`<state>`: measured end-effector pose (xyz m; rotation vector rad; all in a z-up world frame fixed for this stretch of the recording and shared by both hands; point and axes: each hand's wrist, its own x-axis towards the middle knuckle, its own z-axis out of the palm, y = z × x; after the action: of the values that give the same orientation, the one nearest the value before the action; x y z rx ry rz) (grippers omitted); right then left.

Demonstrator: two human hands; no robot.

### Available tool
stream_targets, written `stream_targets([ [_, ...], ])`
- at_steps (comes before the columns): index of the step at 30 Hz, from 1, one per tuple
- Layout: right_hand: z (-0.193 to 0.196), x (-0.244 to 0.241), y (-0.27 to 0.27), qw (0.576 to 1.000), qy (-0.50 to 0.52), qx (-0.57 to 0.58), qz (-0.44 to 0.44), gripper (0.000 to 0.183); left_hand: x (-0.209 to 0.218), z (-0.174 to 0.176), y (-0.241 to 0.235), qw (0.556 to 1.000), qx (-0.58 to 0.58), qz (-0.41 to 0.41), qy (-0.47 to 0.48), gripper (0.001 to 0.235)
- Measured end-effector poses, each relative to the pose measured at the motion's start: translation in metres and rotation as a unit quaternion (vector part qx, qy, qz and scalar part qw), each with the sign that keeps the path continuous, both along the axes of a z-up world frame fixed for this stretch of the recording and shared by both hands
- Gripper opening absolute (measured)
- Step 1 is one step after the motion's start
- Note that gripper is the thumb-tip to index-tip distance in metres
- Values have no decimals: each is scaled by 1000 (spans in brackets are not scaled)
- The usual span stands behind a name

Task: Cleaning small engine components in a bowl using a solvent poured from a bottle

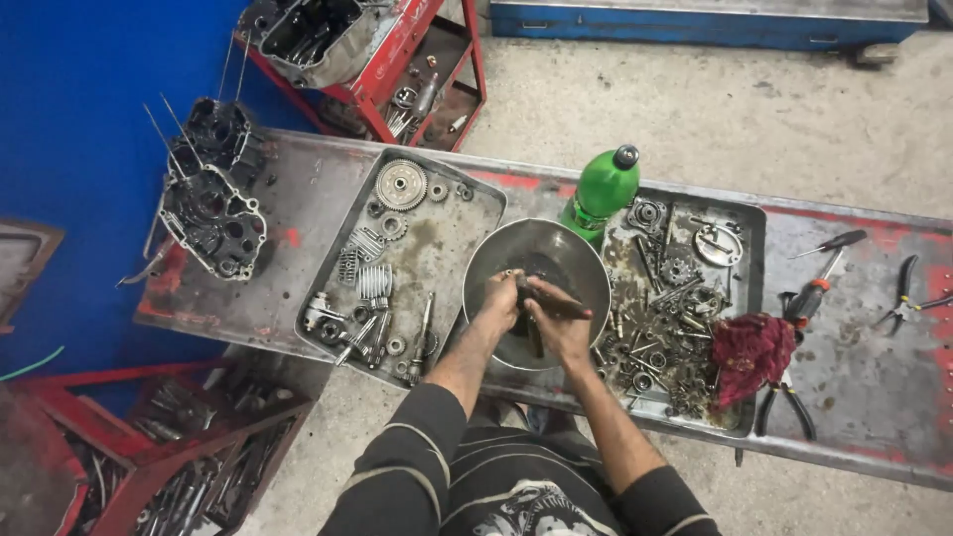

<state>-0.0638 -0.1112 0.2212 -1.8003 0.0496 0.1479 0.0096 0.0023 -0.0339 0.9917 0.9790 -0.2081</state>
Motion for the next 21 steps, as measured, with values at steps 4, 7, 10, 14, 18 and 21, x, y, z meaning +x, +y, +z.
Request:
stream_targets([
  [4, 2, 15, -12, 988, -1, -149, 28, 32, -16, 68, -4, 997, 65, -30, 20, 22],
  [7, 1, 17, -10, 987, 36, -155, -9, 33, -11, 77, -4, 996, 73, -9, 42, 21],
  [10, 7, 17, -17, 994, -32, -89, 60, 32, -8, 84, -6, 999, 41, 12, 20, 23],
  [14, 14, 24, -26, 982, -37, -133, 131, 34, -12, 79, -9, 999, 24, 12, 33, 27],
  [18, 11, 25, -31, 966, 44, -221, 123, 28, -19, 106, -11, 999, 22, 10, 46, 31],
  [21, 26, 21, -20, 980, 30, -149, 125, 29, -9, 116, -9, 997, 54, -9, 61, 28],
])
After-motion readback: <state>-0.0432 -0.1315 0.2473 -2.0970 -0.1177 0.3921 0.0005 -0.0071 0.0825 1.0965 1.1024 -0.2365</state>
